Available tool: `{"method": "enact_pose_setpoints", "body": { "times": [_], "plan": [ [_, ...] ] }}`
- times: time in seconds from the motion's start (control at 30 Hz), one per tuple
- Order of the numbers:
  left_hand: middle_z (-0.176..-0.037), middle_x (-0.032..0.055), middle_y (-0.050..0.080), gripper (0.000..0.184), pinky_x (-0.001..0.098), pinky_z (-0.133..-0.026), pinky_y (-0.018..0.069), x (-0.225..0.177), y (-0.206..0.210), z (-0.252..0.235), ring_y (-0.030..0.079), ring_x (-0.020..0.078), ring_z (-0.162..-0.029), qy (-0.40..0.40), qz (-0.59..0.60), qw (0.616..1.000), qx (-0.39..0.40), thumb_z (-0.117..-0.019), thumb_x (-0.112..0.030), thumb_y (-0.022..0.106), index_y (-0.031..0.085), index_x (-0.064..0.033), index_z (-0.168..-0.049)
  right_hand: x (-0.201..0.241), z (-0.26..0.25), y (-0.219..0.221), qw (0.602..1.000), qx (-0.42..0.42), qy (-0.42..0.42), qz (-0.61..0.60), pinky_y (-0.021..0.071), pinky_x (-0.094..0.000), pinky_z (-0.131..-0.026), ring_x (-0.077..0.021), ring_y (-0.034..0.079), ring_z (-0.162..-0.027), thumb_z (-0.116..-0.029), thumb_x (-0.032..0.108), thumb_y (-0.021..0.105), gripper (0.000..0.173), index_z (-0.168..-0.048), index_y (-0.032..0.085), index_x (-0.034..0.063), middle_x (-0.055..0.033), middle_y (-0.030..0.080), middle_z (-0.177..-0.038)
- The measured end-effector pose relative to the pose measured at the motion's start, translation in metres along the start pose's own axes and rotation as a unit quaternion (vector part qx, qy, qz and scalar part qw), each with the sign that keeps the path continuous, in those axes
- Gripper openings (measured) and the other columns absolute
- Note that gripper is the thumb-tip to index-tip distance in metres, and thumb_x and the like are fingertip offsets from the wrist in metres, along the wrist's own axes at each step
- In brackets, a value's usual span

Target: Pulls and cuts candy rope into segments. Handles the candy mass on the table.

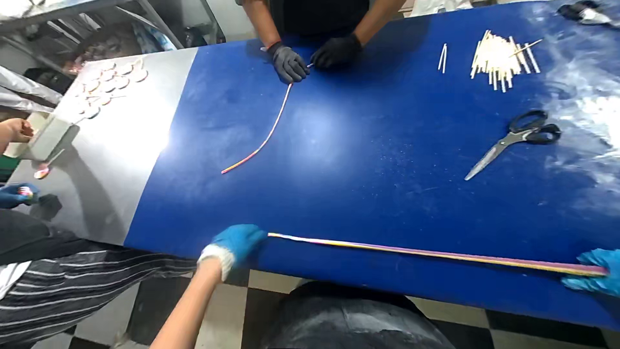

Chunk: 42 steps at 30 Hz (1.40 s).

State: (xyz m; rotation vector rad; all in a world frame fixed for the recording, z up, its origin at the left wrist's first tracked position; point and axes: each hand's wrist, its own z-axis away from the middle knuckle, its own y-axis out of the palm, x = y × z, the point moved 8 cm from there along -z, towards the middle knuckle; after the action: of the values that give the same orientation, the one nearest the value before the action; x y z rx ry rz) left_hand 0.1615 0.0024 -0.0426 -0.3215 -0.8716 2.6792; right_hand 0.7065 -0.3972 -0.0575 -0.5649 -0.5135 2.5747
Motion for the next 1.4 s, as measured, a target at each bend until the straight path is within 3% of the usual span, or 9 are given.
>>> {"method": "enact_pose_setpoints", "body": {
  "times": [0.13, 0.23, 0.47, 0.63, 0.73, 0.87, 0.97, 1.13, 1.4],
  "plan": [
    [-0.141, 0.0205, 0.063, 0.055, 0.0605, -0.111, 0.0439, -0.065, 0.036, 0.040, 0.057, 0.0407, -0.134, 0.074, -0.120, 0.925, -0.354, -0.0999, -0.044, 0.057, 0.063, -0.0050, -0.138, -0.031, -0.028, 0.021, 0.997, -0.035, -0.056, -0.041, 0.0480, -0.0589, -0.102, -0.0411, 0.067, -0.113, -0.0898, 0.061, 0.071, 0.062, -0.118, 0.073, 0.0051, -0.0215, 0.074, -0.111],
    [-0.157, 0.0275, 0.044, 0.099, 0.0643, -0.123, 0.0260, -0.176, 0.097, 0.027, 0.038, 0.0452, -0.149, 0.202, -0.085, 0.904, -0.367, -0.0952, -0.078, 0.035, 0.045, 0.0034, -0.152, -0.034, -0.033, 0.028, 0.994, -0.047, -0.079, -0.057, 0.0485, -0.0600, -0.099, -0.0393, 0.069, -0.109, -0.0875, 0.065, 0.071, 0.065, -0.114, 0.074, 0.0060, -0.0193, 0.074, -0.107],
    [-0.169, 0.0268, 0.016, 0.089, 0.0692, -0.124, 0.0099, -0.236, -0.041, -0.118, 0.011, 0.0488, -0.157, 0.070, -0.098, 0.929, -0.350, -0.0999, -0.073, 0.023, 0.024, -0.0119, -0.165, -0.021, -0.025, 0.014, 0.992, -0.042, -0.112, -0.044, 0.0447, -0.0599, -0.104, -0.0392, 0.067, -0.113, -0.0890, 0.069, 0.064, 0.065, -0.111, 0.072, 0.0087, -0.0179, 0.073, -0.110],
    [-0.150, 0.0171, 0.055, 0.063, 0.0567, -0.121, 0.0342, -0.314, -0.072, -0.112, 0.047, 0.0348, -0.144, 0.296, -0.047, 0.864, -0.403, -0.1022, -0.051, 0.048, 0.053, -0.0074, -0.148, 0.026, -0.008, -0.009, 0.967, -0.058, -0.204, -0.138, 0.0471, -0.0600, -0.098, -0.0380, 0.066, -0.109, -0.0985, 0.044, 0.063, 0.040, -0.115, 0.068, 0.0081, -0.0177, 0.071, -0.110],
    [-0.129, 0.0082, 0.070, 0.075, 0.0520, -0.104, 0.0515, -0.437, 0.047, -0.022, 0.065, 0.0265, -0.120, 0.499, -0.081, 0.819, -0.273, -0.0858, -0.064, 0.070, 0.058, -0.0175, -0.144, 0.045, -0.006, -0.036, 0.939, -0.048, -0.270, -0.208, 0.0507, -0.0577, -0.091, -0.0350, 0.067, -0.100, -0.0962, 0.054, 0.065, 0.048, -0.111, 0.068, 0.0085, -0.0158, 0.070, -0.102],
    [-0.098, 0.0116, 0.076, 0.048, 0.0473, -0.079, 0.0596, -0.479, 0.139, 0.021, 0.074, 0.0313, -0.091, 0.487, -0.150, 0.816, -0.274, -0.0987, -0.019, 0.060, 0.058, -0.0129, -0.146, 0.005, -0.053, -0.144, 0.892, -0.339, -0.214, -0.207, 0.0469, -0.0614, -0.106, -0.0363, 0.060, -0.128, -0.0985, 0.044, 0.065, 0.041, -0.129, 0.069, 0.0159, -0.0145, 0.066, -0.133],
    [-0.110, 0.0186, 0.072, 0.032, 0.0577, -0.080, 0.0581, -0.410, 0.117, 0.008, 0.071, 0.0391, -0.101, 0.444, -0.150, 0.880, -0.081, -0.1091, -0.022, 0.044, 0.060, -0.0067, -0.131, -0.028, -0.110, -0.197, 0.870, -0.434, -0.112, -0.204, 0.0385, -0.0724, -0.109, -0.0509, 0.046, -0.140, -0.1054, 0.029, 0.055, 0.047, -0.148, 0.055, 0.0097, -0.0259, 0.050, -0.151],
    [-0.109, 0.0155, 0.073, 0.049, 0.0613, -0.090, 0.0546, -0.179, 0.038, -0.015, 0.071, 0.0355, -0.106, 0.366, -0.100, 0.925, -0.033, -0.1101, -0.047, 0.036, 0.067, -0.0098, -0.120, -0.003, -0.110, -0.204, 0.889, -0.410, -0.073, -0.191, 0.0503, -0.0763, -0.083, -0.0535, 0.063, -0.112, -0.1012, 0.012, 0.060, 0.042, -0.142, 0.060, 0.0208, -0.0279, 0.061, -0.132],
    [-0.128, 0.0170, 0.069, 0.035, 0.0610, -0.105, 0.0475, 0.210, -0.066, 0.001, 0.063, 0.0363, -0.124, -0.137, -0.061, 0.986, -0.076, -0.1064, -0.032, 0.052, 0.070, -0.0104, -0.126, 0.085, -0.027, -0.116, 0.947, -0.277, -0.023, -0.160, 0.0495, -0.0700, -0.094, -0.0490, 0.065, -0.114, -0.0964, 0.021, 0.072, 0.035, -0.126, 0.068, 0.0028, -0.0277, 0.068, -0.122]
  ]
}}
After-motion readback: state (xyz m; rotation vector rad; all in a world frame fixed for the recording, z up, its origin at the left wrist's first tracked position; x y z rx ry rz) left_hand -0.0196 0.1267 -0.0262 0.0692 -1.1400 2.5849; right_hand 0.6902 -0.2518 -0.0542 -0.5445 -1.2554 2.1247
